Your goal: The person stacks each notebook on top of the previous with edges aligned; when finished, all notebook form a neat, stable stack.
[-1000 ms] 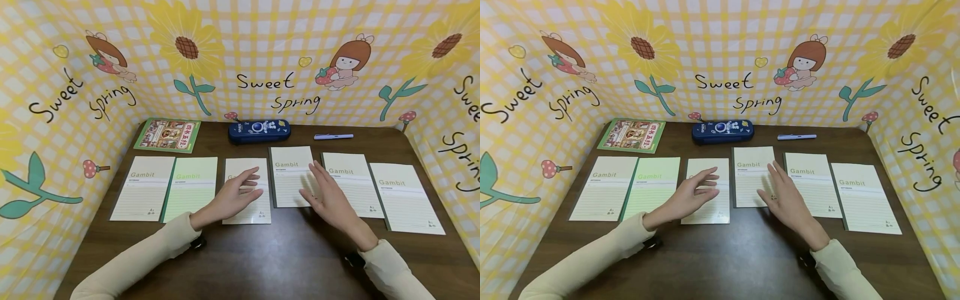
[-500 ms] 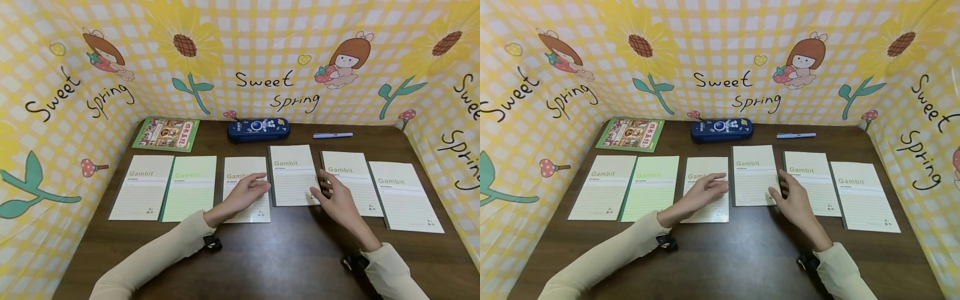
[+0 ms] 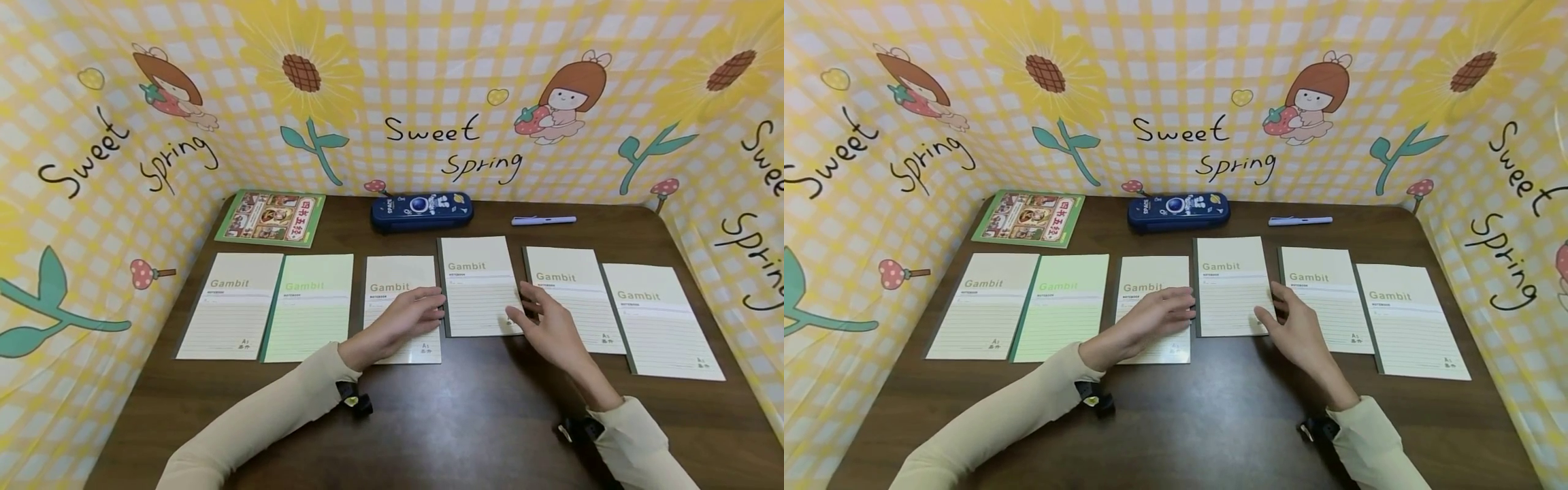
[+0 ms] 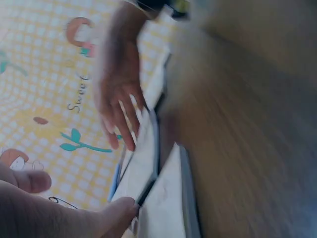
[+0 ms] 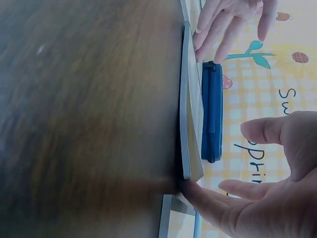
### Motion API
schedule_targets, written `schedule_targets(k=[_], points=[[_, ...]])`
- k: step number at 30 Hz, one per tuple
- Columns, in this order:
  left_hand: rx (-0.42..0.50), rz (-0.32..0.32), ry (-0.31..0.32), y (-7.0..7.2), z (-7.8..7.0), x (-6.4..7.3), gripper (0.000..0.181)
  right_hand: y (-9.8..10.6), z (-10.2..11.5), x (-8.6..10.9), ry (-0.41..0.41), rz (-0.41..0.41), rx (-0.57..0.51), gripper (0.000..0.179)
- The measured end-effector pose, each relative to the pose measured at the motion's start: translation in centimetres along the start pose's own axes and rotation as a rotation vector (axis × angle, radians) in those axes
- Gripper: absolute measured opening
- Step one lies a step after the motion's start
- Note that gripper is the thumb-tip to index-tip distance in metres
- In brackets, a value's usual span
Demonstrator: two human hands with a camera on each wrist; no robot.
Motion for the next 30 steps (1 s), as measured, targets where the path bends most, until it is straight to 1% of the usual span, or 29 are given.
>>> schedule_targets(k=[2,3,6,8,10,15,19,23,27,30], points=[[0.075,-0.005,0.029,-0.1,-0.1,0.0,0.057,0.1,0.0,-0.1,-0.023,0.010,-0.013,0.066],[0.098,-0.005,0.035,-0.1,-0.1,0.0,0.057,0.1,0.0,-0.1,-0.037,0.013,-0.023,0.065],[0.139,-0.009,0.040,-0.1,-0.2,0.0,0.057,0.3,0.0,-0.2,-0.089,0.029,-0.078,0.064],[0.146,-0.019,0.041,-0.1,-0.2,-0.1,0.057,0.4,-0.1,-0.3,-0.125,0.043,-0.124,0.064],[0.136,-0.033,0.040,0.0,-0.2,-0.2,0.057,0.4,-0.2,-0.4,-0.154,0.061,-0.182,0.064],[0.073,-0.060,0.026,0.0,-0.3,-0.4,0.057,0.7,-0.9,-0.6,-0.184,0.092,-0.291,0.064],[0.048,-0.040,0.011,-0.1,-0.3,-0.4,0.058,0.9,-1.2,-0.8,-0.210,0.101,-0.343,0.063],[0.038,-0.027,-0.005,-0.3,0.0,-0.6,0.059,1.0,-1.4,-0.8,-0.214,0.101,-0.399,0.059],[0.019,-0.038,-0.012,-0.3,0.1,-0.7,0.058,1.1,-1.5,-0.9,-0.203,0.105,-0.429,0.057],[-0.007,-0.048,-0.023,-0.3,0.1,-0.8,0.058,1.2,-1.8,-0.8,-0.214,0.118,-0.445,0.056]])
Point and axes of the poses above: each hand's wrist, its own x-axis away from the middle knuckle, its own y-axis out of the back of the hand, z = x × y, the point moved 4 cm from there along -x, towards the middle knuckle, and after that the axes turned 4 degrees about -y, right-handed, at the moved point
